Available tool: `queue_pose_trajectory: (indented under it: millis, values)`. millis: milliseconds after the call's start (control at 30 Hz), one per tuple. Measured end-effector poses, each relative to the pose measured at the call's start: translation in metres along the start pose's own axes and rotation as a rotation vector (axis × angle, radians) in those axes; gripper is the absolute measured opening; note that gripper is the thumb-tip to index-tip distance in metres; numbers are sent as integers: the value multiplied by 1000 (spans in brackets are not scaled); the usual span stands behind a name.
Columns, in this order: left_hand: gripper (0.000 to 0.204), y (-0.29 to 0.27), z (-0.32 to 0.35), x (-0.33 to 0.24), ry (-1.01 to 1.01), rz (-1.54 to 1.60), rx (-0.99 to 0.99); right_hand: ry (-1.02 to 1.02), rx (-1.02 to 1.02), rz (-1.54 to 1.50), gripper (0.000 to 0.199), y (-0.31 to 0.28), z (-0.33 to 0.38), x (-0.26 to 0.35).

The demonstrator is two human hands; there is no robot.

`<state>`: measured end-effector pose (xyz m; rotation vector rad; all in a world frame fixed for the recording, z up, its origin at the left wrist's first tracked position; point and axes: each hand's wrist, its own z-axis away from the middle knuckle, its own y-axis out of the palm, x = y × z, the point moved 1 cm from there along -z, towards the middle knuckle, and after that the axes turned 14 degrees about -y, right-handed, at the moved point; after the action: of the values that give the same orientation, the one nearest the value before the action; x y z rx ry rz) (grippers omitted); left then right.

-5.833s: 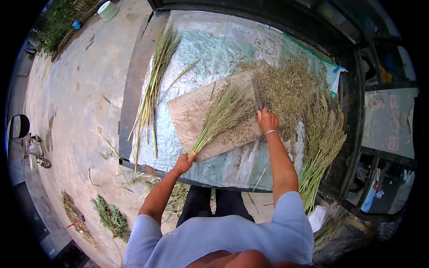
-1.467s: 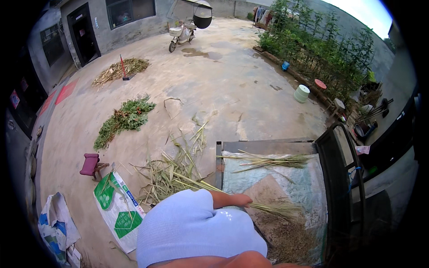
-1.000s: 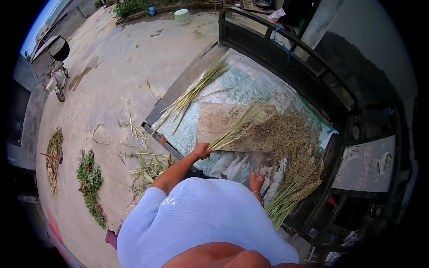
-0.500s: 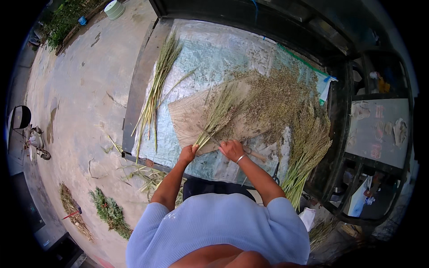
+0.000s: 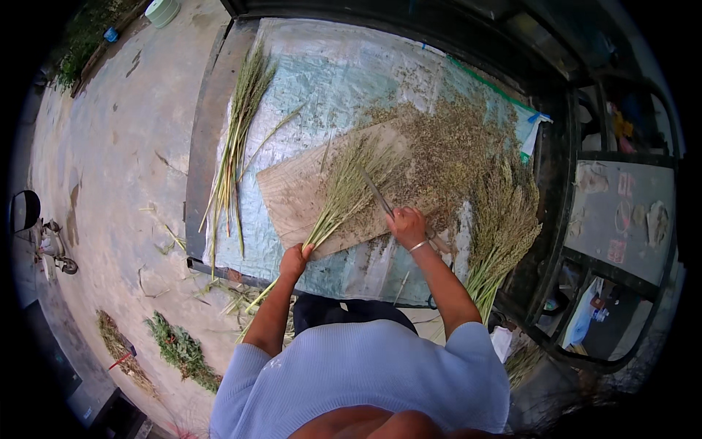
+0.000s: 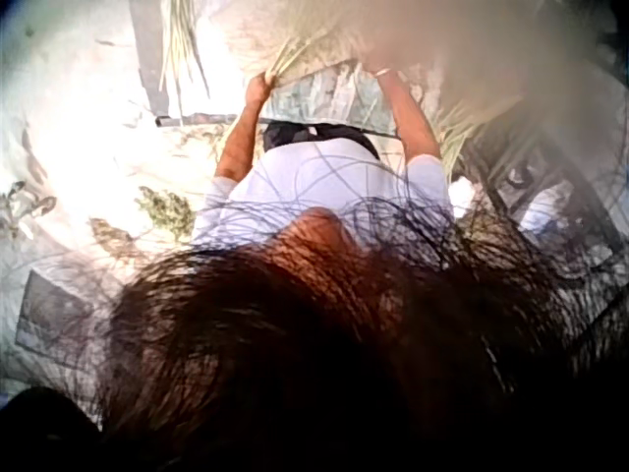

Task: The person threshes bundles of grain by repeatedly striking them against a wooden board to separate the seeds. The person gathers the grain stalks, aligns them, and uses a wooden tool to beat the heads against the board, causing the seeds to fall onto a tarp below. The person occasionally pauses to adjust the bundles or clear the board.

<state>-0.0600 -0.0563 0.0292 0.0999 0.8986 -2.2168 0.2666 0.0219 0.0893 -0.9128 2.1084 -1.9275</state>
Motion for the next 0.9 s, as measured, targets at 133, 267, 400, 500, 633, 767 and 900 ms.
queue_pose_trajectory:
  millis: [133,267,400,500,633,767,900]
  values:
    - [49,0,-13,4,49,48,41,-254,176,-89,19,61,29,34]
    - [49,4,-22,14,95,52,65,-100,141,41,23,71,42,-36]
    - [49,8,-25,19,74,161,76,258,85,195,27,47,23,-67]
    - [50,17,-19,19,59,116,57,317,101,198,27,19,30,-72]
    - [51,20,-30,30,62,101,42,-163,37,-101,26,33,40,18]
    - [51,10,-24,22,34,85,89,-196,163,-43,24,72,57,3]
    - [49,18,-26,40,42,135,82,210,189,157,25,39,25,-95]
